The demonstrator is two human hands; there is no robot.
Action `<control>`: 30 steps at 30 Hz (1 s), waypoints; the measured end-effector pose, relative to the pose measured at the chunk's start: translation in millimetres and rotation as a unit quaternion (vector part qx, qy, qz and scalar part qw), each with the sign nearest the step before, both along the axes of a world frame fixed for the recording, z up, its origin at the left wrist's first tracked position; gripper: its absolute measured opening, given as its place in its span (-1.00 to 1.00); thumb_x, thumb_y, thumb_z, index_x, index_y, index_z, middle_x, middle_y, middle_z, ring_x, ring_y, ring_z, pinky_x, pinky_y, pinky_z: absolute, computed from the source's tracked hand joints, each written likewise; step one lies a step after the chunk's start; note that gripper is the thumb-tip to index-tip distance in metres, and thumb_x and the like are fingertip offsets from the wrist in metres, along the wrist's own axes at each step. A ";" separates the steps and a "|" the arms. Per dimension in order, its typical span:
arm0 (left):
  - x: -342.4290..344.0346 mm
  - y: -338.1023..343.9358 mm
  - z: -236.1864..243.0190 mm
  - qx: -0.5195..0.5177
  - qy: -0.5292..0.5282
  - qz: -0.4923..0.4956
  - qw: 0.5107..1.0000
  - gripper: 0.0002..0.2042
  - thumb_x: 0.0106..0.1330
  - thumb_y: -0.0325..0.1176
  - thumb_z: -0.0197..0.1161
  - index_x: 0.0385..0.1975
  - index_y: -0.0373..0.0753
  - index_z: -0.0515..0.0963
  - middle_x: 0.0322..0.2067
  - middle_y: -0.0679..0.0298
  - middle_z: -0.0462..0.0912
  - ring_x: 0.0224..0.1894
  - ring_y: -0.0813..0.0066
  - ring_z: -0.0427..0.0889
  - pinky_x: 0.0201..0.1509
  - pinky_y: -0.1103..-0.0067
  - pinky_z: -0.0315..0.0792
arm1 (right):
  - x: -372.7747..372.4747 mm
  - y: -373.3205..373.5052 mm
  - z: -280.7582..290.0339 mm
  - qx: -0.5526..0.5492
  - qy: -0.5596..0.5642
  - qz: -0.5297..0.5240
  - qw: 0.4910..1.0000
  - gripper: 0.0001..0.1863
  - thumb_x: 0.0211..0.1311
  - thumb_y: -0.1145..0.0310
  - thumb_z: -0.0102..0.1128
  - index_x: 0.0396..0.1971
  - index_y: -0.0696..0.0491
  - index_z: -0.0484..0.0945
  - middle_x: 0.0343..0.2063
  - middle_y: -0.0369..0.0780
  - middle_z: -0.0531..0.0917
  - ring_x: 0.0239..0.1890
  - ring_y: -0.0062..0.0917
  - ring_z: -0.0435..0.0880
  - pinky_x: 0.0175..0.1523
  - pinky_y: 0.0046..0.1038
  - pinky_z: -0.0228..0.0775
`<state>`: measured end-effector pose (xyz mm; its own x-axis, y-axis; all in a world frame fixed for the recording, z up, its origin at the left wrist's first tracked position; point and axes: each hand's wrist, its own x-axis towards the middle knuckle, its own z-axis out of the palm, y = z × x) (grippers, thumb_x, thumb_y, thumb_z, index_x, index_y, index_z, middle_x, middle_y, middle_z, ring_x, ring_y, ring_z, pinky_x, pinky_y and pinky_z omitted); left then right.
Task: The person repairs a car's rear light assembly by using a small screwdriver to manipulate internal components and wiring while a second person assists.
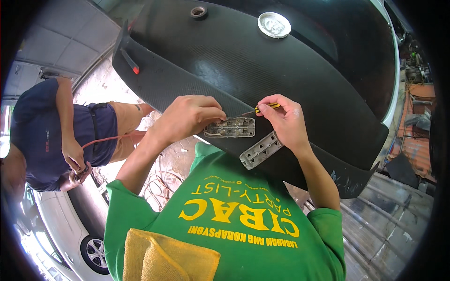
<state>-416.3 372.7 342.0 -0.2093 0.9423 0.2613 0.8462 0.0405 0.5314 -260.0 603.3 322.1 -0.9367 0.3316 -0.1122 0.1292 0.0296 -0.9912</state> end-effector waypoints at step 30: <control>6.0 -5.4 -6.0 0.023 -0.056 0.028 0.998 -0.83 0.16 -0.49 0.41 -0.25 -0.20 0.73 -0.27 0.30 0.72 -0.30 0.29 0.75 -0.27 0.43 0.62 | 2.3 1.9 -0.8 -0.003 -0.021 0.018 1.000 -0.81 0.44 0.42 0.28 -0.16 0.27 0.65 -0.29 -0.21 0.73 -0.21 -0.60 0.73 -0.04 -0.57 0.58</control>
<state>-410.3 367.3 336.0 -0.2909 0.9162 0.2755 0.7782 0.0591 0.6252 -257.8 605.2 321.4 -0.9425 0.2962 -0.1545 0.1705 0.0290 -0.9849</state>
